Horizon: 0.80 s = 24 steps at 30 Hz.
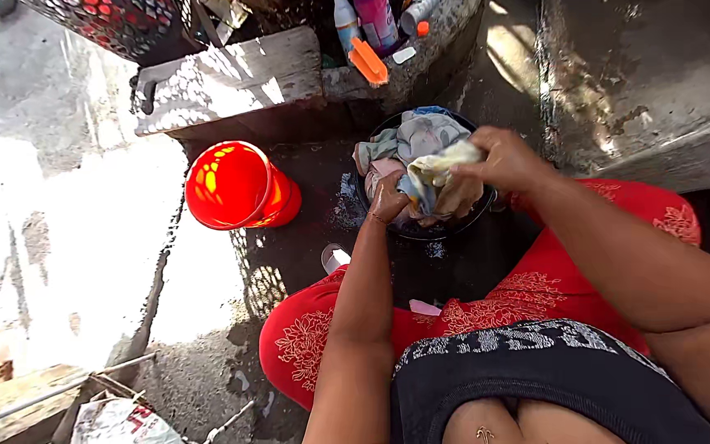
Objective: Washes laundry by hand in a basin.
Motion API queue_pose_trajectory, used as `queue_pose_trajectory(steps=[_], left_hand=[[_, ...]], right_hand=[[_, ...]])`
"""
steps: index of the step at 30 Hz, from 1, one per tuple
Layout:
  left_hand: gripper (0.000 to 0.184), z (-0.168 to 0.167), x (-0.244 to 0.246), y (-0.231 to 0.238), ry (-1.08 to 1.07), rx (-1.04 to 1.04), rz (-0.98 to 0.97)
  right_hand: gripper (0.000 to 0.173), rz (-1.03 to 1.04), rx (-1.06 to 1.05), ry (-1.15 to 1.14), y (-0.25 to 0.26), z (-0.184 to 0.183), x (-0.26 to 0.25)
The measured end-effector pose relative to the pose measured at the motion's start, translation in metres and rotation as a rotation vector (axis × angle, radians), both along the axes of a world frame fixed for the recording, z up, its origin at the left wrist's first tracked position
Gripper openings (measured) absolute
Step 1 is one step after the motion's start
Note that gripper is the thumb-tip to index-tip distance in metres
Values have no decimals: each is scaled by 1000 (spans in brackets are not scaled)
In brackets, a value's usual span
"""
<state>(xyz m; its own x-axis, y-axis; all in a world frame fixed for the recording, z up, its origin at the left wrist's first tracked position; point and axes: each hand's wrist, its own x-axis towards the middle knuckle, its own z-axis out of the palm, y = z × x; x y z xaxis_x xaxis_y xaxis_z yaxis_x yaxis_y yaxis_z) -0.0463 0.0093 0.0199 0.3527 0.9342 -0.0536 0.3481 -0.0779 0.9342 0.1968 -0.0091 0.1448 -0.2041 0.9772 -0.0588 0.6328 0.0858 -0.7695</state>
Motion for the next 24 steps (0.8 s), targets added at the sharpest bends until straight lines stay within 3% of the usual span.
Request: queue_pose_trajectory(steps=[2,3,5,6,8,10,18,22,24], left_hand=[[20,3,9,2,7,15,7],[31,-2,12,4,80,-27,-2],[57,-21,16,9,352,-182,-108],[57,-39,19,9,484,-235,-183],[47,-75,30,5,660,-343,-327],[52,-95,42,11,763,-500,-474],[63,-158,60,35,881,-666,-531],[57,-162,74,32,959,-726,-561],[57,-162,75,25,952,-775,-510]], right_hand=[[38,65,-199,-253,6,-67,-1],[45,67,-272,-327,6,-98,-1],[80,106,-435,-368,1,-149,-4],[90,139,-523,-380,-1,-168,-7],[85,234,-683,-420,1,-200,-10],[72,319,-768,-433,12,-226,-7],[66,352,-957,-528,32,-270,-14],[51,352,-1030,-667,32,-272,-26],[53,333,-1082,-708,30,-273,-34]])
